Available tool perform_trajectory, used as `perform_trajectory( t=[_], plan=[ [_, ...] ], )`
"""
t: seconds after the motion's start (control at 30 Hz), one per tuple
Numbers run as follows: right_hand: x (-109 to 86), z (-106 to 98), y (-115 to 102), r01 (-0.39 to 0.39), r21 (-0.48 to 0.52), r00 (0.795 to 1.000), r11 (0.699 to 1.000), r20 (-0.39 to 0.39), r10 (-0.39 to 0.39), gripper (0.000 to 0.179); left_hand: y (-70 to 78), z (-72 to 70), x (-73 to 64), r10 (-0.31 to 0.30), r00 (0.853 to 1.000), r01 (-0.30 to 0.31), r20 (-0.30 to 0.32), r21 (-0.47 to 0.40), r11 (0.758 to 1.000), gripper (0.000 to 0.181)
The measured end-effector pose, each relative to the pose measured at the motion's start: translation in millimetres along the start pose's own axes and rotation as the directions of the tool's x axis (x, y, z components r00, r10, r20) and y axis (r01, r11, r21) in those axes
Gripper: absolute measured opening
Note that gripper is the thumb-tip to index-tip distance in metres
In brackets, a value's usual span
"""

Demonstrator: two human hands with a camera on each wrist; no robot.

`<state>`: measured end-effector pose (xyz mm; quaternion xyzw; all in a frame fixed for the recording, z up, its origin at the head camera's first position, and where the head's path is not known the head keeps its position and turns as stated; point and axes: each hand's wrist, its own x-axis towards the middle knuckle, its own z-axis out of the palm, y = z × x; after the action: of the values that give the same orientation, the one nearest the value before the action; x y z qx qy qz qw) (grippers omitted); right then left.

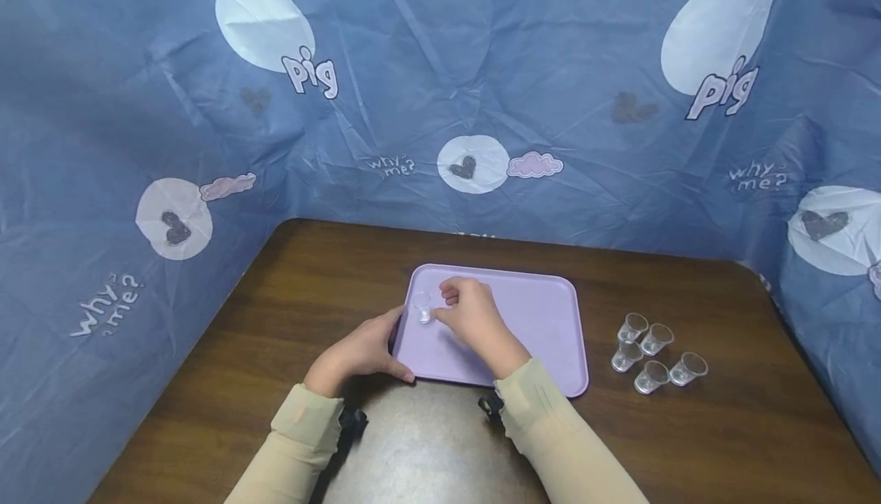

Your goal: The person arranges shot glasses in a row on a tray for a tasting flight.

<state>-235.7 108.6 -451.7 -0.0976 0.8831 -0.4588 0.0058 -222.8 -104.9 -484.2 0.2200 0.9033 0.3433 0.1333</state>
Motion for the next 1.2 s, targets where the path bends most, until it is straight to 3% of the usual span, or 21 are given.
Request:
perform_trajectory(
  t=[0.5, 0.67, 0.87, 1.2],
  plan=[
    [-34.6, -73, 6, 0.017, -0.032, 0.991, 0.999, -0.129, -0.021, 0.040, 1.1, -1.7, -0.1, 0.030, 1.000, -0.030, 0.002, -0.020, 0.999, 0.119],
    [-46.6, -94, 12, 0.034, -0.062, 0.982, 0.998, -0.184, -0.045, 0.039, 3.0, -2.4, 0.0, 0.015, 1.000, -0.015, 0.005, -0.017, 1.000, 0.120],
    [-61.2, -109, 20, 0.049, -0.109, 0.964, 0.993, -0.254, -0.076, 0.038, 2.2, -1.8, -1.5, 0.011, 1.000, -0.011, 0.004, -0.019, 1.000, 0.120],
    [-88.4, -133, 29, -0.029, -0.123, 0.953, 0.992, -0.301, -0.010, 0.043, 0.0, -0.8, -2.1, 0.006, 1.000, -0.006, 0.002, -0.018, 1.000, 0.119]
  ],
)
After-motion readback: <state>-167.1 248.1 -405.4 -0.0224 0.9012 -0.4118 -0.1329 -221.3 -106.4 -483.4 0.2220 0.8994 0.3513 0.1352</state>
